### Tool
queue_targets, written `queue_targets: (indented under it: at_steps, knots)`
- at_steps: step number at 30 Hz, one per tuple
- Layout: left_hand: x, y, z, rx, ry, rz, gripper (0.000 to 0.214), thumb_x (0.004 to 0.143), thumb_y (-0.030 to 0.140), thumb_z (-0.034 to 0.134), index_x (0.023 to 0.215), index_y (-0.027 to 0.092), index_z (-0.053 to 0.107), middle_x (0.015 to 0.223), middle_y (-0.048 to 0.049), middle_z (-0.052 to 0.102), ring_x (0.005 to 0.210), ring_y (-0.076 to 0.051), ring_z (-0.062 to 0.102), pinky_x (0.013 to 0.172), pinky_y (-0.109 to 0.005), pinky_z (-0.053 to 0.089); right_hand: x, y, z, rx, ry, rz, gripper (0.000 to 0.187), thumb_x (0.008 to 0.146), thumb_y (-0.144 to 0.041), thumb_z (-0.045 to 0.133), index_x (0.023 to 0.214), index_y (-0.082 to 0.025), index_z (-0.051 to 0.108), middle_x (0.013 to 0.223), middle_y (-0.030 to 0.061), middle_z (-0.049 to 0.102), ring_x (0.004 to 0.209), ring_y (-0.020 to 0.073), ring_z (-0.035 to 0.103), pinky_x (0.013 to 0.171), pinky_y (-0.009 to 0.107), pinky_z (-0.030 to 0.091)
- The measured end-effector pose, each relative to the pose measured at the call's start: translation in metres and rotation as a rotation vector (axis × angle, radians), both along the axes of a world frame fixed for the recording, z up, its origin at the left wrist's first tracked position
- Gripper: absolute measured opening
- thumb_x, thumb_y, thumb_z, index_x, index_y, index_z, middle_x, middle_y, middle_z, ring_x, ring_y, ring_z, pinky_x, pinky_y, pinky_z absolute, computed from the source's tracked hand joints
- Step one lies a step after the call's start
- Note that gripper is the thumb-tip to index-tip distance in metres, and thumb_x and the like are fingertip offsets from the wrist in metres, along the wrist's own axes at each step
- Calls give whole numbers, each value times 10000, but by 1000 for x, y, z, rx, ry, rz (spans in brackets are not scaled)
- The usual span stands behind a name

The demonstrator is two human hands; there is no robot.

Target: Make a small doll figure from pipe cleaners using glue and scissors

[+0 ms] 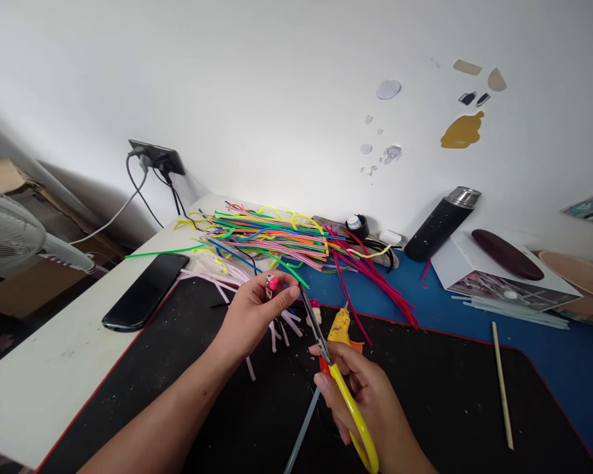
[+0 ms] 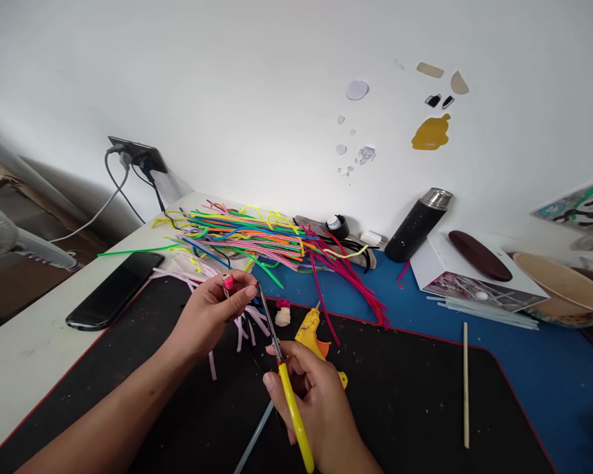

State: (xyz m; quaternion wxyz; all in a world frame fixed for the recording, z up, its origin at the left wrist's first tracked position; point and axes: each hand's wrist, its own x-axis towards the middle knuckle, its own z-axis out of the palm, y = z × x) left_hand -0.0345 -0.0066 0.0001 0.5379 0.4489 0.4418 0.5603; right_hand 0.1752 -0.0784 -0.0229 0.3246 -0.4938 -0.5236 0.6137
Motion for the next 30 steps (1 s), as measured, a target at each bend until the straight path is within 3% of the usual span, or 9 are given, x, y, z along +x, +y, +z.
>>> queue_targets:
  at_steps: [15, 25, 30]
  knots:
    - [-2, -1, 0, 32, -7, 28, 227, 873, 376, 808, 828, 186, 693, 709, 44, 534, 598, -89, 361, 592, -237, 333, -3, 0, 7, -69, 31, 42, 543, 871, -635, 773, 1230, -232, 714, 730, -59, 532, 380, 25, 428, 363, 156, 342]
    - [-2, 2, -1, -37, -160, 57, 257, 819, 360, 844, 843, 179, 662, 617, 78, 428, 516, -63, 255, 487, -232, 189, -3, -2, 6, -82, 110, 18, 573, 830, -652, 806, 1219, -238, 731, 763, -58, 523, 353, 5, 394, 361, 169, 326]
    - [-1, 2, 4, -55, -173, 55, 295, 789, 389, 857, 822, 173, 658, 587, 79, 415, 509, -63, 267, 485, -232, 182, 0, 6, 18, -38, 97, -34, 584, 826, -649, 801, 1209, -215, 728, 717, -63, 532, 353, 22, 407, 361, 174, 329]
